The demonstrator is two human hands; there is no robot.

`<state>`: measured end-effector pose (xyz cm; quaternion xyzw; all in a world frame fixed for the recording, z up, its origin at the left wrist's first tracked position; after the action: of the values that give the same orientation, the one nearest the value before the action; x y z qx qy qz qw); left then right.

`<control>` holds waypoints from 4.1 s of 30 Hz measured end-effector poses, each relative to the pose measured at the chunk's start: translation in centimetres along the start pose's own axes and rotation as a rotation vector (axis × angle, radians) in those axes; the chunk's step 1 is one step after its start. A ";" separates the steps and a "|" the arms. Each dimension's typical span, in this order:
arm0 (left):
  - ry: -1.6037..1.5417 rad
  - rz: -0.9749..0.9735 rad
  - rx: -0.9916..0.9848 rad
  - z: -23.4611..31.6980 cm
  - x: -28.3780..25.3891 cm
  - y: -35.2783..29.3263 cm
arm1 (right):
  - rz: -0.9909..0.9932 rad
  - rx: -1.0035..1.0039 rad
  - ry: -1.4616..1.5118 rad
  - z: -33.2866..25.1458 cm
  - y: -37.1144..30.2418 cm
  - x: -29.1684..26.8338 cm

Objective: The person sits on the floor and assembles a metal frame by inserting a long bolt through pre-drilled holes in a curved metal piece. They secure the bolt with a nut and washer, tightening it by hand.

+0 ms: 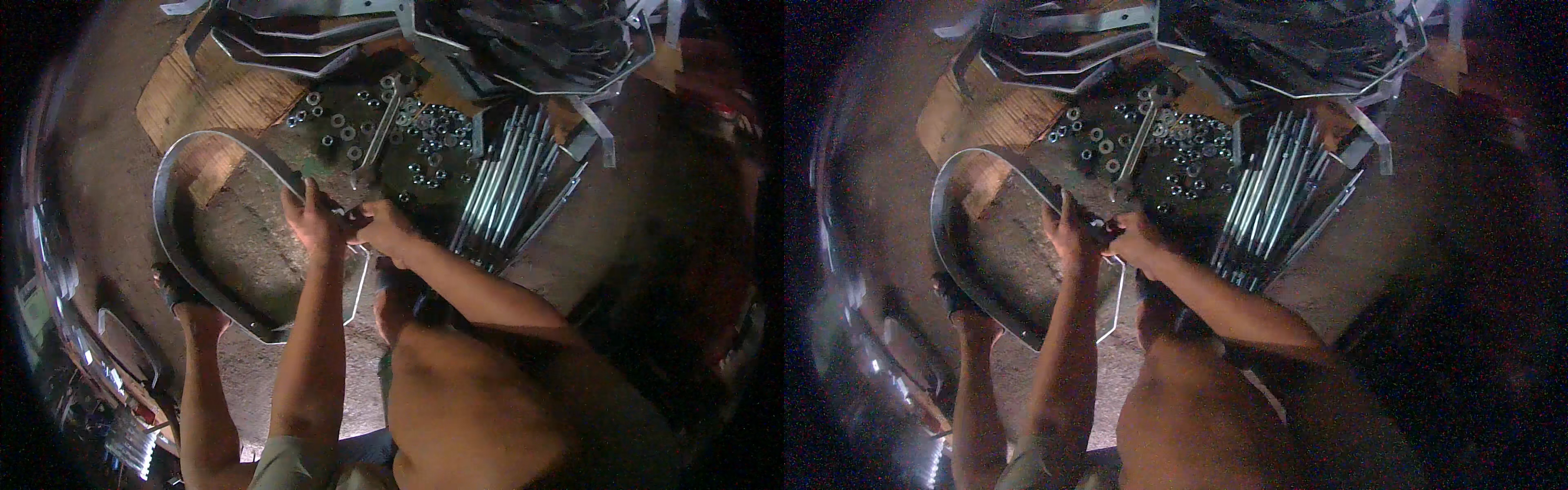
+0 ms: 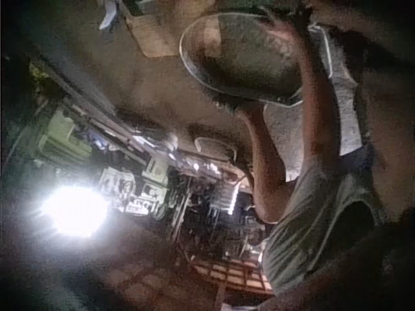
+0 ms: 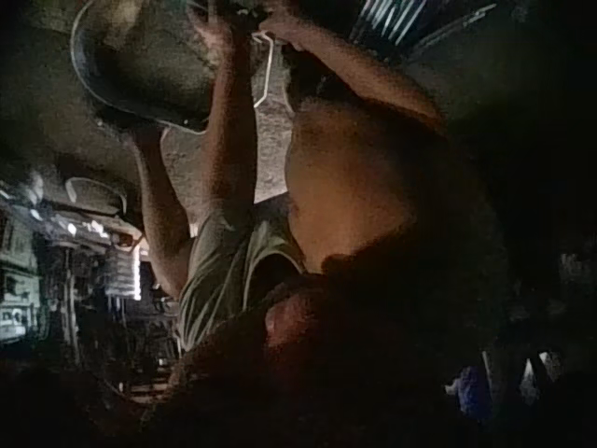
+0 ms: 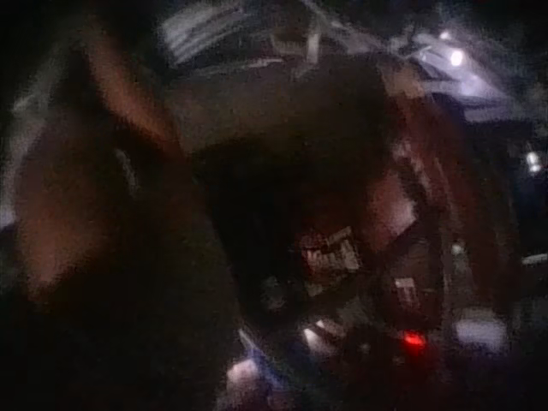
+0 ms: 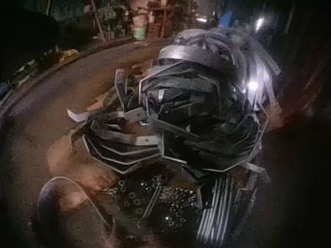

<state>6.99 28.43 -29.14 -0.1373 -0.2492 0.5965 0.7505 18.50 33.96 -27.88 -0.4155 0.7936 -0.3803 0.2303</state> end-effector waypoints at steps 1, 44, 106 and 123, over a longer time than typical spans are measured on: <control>0.047 0.010 0.045 -0.4 -0.1 0.5 | 0.023 -0.031 -0.017 0.0 0.0 -0.1; 0.782 -0.002 0.528 10.6 -16.1 -10.8 | 0.929 0.040 0.715 4.5 -6.9 -18.8; 1.488 -1.013 0.248 17.4 -13.1 -12.2 | 0.675 -0.509 -1.033 -7.4 10.2 -7.0; 1.493 -0.999 0.254 18.4 -12.5 -11.9 | 0.367 -0.416 -1.107 -7.5 8.2 -4.6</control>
<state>4.81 11.69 -10.35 -0.2805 0.3389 -0.0195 0.8978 11.93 43.85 -29.65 -0.4438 0.6724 0.1002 0.5839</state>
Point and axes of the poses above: each hand's wrist, its own y-axis towards the middle knuckle, its own x-axis out of the palm, z = x × y, the point moved 4 cm from there along y, towards the middle knuckle, and after that the axes turned 10 degrees about -y, right-handed, at the moved point
